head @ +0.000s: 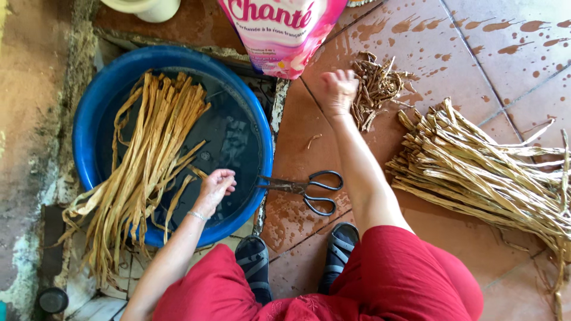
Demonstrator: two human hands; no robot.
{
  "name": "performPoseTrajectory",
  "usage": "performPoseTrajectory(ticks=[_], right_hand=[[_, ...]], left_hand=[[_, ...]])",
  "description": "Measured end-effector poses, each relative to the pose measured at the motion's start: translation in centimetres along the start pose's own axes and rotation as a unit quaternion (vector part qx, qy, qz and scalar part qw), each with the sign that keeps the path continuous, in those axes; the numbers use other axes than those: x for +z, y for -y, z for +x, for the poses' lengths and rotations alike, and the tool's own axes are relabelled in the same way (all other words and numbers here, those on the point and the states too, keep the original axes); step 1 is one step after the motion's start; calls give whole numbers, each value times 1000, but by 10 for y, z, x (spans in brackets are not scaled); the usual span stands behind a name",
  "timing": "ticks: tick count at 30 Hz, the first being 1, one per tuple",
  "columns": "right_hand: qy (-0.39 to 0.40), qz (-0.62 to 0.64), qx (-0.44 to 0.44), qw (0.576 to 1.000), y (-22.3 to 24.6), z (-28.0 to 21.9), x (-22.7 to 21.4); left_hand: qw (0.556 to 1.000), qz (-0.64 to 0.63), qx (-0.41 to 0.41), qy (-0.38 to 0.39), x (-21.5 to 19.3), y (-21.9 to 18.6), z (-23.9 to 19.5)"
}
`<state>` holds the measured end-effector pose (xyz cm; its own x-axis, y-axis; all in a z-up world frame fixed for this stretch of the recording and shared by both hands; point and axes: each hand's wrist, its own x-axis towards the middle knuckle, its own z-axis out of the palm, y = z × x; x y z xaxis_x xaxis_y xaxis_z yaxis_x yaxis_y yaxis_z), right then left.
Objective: The person sits on the floor and processes dried plant stalks. They pull fibers from the stalks by hand and use scissors to trim the ends, placing the processed material into a pile on the floor.
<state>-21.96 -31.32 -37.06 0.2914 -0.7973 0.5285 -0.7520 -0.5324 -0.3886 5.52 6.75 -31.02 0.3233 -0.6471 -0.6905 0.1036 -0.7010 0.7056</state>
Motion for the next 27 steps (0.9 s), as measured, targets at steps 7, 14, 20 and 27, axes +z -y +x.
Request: performPoseTrajectory(ticks=[7, 14, 20, 27], right_hand=[[6, 14, 90, 996, 50, 17, 49], [12, 35, 70, 997, 44, 17, 46], [105, 8, 91, 990, 13, 12, 25], [24, -185, -18, 982, -19, -6, -72]], left_hand=[[999, -1, -27, -20, -16, 10, -11], [999, -5, -40, -20, -18, 9, -8], [999, 8, -23, -23, -19, 16, -9], [999, 3, 3, -36, -36, 28, -10]])
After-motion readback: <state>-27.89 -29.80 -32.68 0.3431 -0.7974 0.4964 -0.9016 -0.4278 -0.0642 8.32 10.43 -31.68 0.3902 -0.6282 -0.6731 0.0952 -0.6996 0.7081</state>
